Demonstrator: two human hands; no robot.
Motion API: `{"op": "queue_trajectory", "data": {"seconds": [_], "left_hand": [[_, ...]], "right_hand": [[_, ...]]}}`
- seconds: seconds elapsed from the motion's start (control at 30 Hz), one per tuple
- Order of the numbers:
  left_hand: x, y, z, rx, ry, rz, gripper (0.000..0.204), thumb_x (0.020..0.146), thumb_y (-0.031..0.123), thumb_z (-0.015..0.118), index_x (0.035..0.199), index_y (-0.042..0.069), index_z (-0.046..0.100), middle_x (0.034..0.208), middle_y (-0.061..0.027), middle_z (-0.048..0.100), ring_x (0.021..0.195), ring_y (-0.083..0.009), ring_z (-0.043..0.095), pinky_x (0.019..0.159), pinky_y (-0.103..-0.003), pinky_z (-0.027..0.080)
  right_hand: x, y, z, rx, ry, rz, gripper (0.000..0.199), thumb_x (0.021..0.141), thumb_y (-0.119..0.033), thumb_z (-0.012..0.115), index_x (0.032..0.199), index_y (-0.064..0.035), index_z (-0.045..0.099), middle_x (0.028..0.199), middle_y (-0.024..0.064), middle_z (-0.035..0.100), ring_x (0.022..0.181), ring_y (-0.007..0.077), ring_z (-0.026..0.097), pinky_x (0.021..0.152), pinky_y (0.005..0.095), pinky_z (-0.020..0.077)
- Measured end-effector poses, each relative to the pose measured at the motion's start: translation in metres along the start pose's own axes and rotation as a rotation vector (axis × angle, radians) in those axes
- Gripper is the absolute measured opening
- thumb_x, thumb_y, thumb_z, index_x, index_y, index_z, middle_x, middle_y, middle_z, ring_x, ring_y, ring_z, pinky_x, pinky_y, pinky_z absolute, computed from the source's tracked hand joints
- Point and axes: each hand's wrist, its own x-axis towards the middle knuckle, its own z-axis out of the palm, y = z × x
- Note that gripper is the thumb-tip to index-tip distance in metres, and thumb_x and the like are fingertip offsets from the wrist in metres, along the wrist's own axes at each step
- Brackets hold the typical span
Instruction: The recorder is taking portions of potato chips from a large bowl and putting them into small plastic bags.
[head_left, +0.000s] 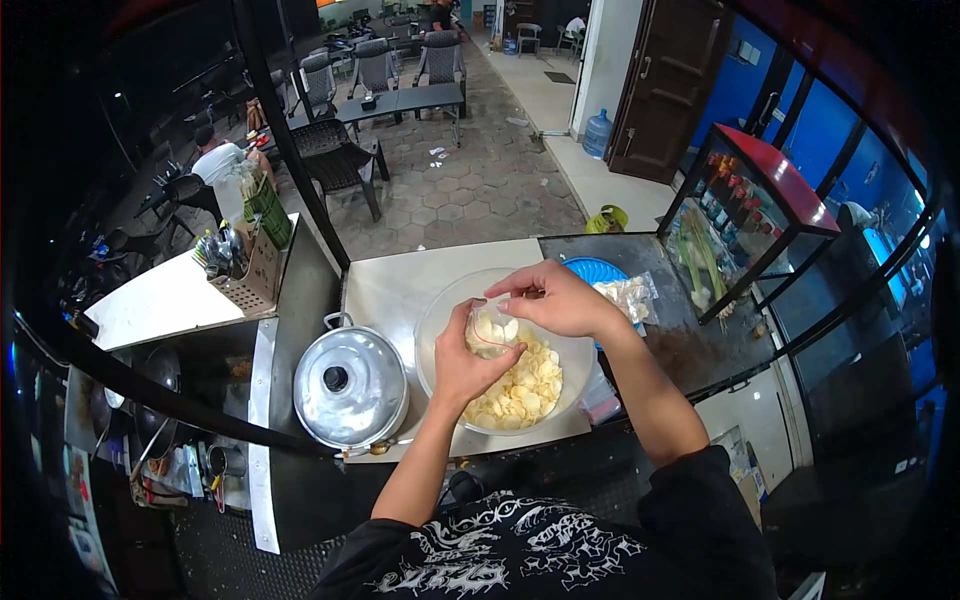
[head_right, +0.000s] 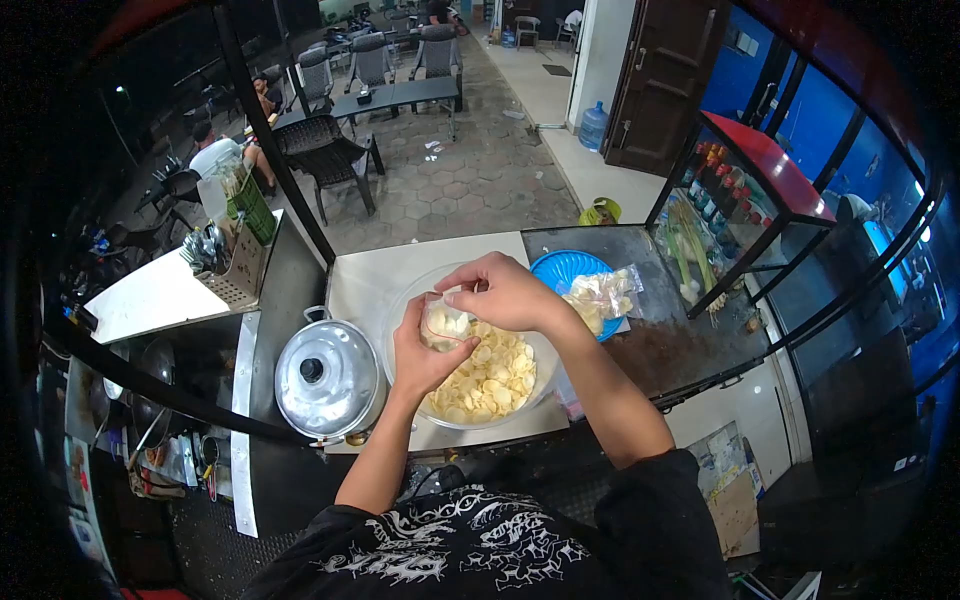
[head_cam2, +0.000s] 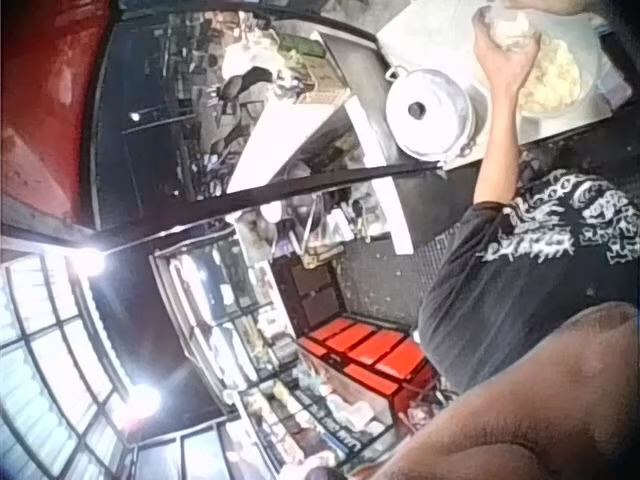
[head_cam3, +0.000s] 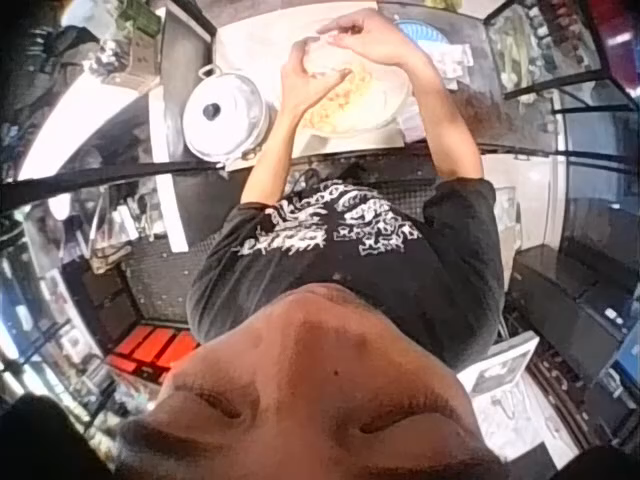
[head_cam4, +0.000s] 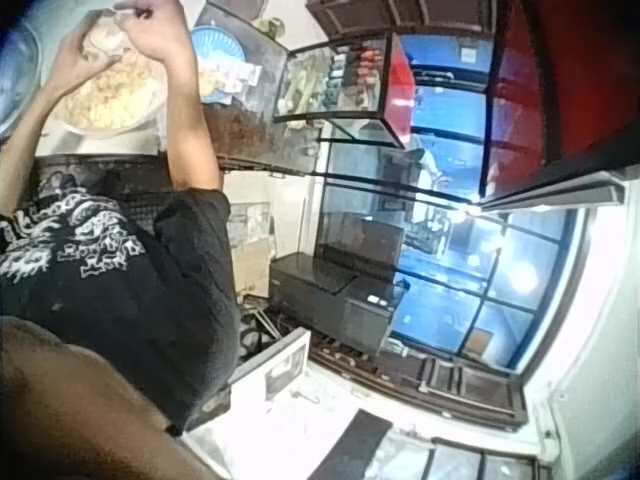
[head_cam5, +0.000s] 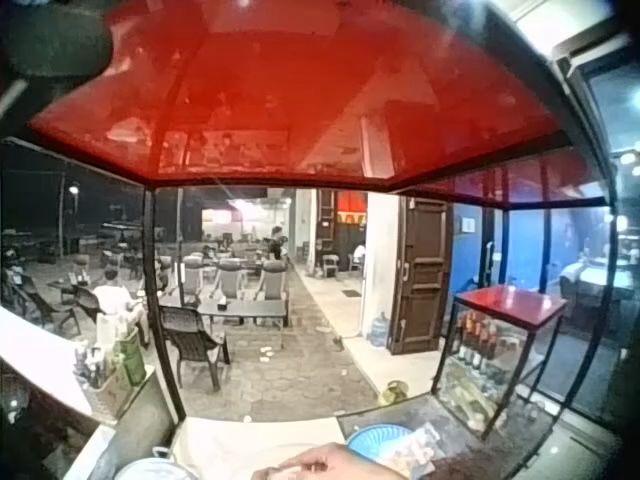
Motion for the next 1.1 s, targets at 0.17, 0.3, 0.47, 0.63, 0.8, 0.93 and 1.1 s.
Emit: {"op": "queue_trajectory", "data": {"seconds": [0.17, 0.3, 0.47, 0.63, 0.8, 0.93, 1.1], "left_hand": [[0.002, -0.001, -0.008, -0.011, 0.022, 0.063, 0.072, 0.059, 0.03, 0.084, 0.114, -0.002, 0.051, 0.096, -0.02, 0.064, 0.087, -0.0302, 0.066, 0.077, -0.037, 0.052], [0.001, -0.004, -0.017, 0.002, 0.012, 0.051, 0.072, 0.058, 0.029, 0.084, 0.114, -0.001, 0.049, 0.095, -0.0198, 0.064, 0.084, -0.0304, 0.065, 0.076, -0.037, 0.052], [0.004, 0.005, -0.021, -0.039, -0.069, -0.006, 0.072, 0.057, 0.03, 0.085, 0.109, -0.002, 0.047, 0.094, -0.0211, 0.062, 0.085, -0.0307, 0.064, 0.077, -0.037, 0.051], [0.006, -0.012, -0.02, 0.03, -0.002, -0.037, 0.074, 0.056, 0.031, 0.085, 0.107, -0.003, 0.043, 0.094, -0.021, 0.057, 0.09, -0.0322, 0.059, 0.077, -0.036, 0.049], [0.005, -0.012, -0.019, -0.306, -0.183, -0.017, 0.058, 0.072, 0.02, 0.078, 0.114, -0.004, 0.046, 0.094, -0.0132, 0.058, 0.089, -0.0195, 0.059, 0.074, -0.031, 0.049], [0.006, -0.03, -0.024, -0.725, -0.242, -0.29, 0.031, 0.085, 0.013, 0.068, 0.108, -0.005, 0.057, 0.089, -0.009, 0.063, 0.081, -0.0121, 0.06, 0.07, -0.026, 0.05], [0.01, -0.032, -0.017, -0.608, 0.047, -0.172, 0.018, 0.091, 0.013, 0.062, 0.092, -0.004, 0.066, 0.083, -0.0075, 0.067, 0.07, -0.0105, 0.06, 0.06, -0.025, 0.05]], "right_hand": [[0.0, -0.008, 0.004, -0.172, -0.206, 0.055, 0.021, 0.082, -0.013, 0.067, 0.101, -0.0043, 0.07, 0.085, 0.0065, 0.07, 0.078, 0.0121, 0.061, 0.072, 0.027, 0.0493], [0.001, -0.014, 0.005, 0.174, -0.093, -0.016, 0.027, 0.075, -0.005, 0.066, 0.101, 0.0002, 0.068, 0.074, 0.0041, 0.064, 0.065, 0.0052, 0.058, 0.06, 0.0213, 0.0478], [-0.002, -0.028, 0.025, -0.179, 0.026, 0.028, 0.029, 0.07, -0.018, 0.071, 0.093, -0.0004, 0.068, 0.074, 0.0067, 0.065, 0.064, 0.0109, 0.058, 0.06, 0.025, 0.047], [-0.009, -0.021, 0.049, -0.131, 0.155, 0.11, 0.023, 0.075, -0.016, 0.074, 0.09, 0.0004, 0.068, 0.073, 0.0032, 0.063, 0.066, 0.0079, 0.057, 0.061, 0.0221, 0.0456], [-0.015, 0.031, 0.045, 0.167, 0.363, 0.07, 0.018, 0.08, -0.01, 0.068, 0.093, 0.003, 0.067, 0.082, 0.009, 0.068, 0.073, 0.011, 0.063, 0.068, 0.0246, 0.0504], [-0.009, 0.048, 0.052, 0.354, 0.603, -0.011, 0.016, 0.082, -0.005, 0.067, 0.095, 0.0047, 0.067, 0.085, 0.0102, 0.068, 0.076, 0.0118, 0.064, 0.071, 0.0253, 0.0524], [-0.012, 0.05, 0.06, 0.56, 0.595, -0.08, 0.016, 0.084, -0.004, 0.066, 0.097, 0.0044, 0.067, 0.089, 0.0085, 0.068, 0.082, 0.0118, 0.063, 0.076, 0.0248, 0.0513]]}}
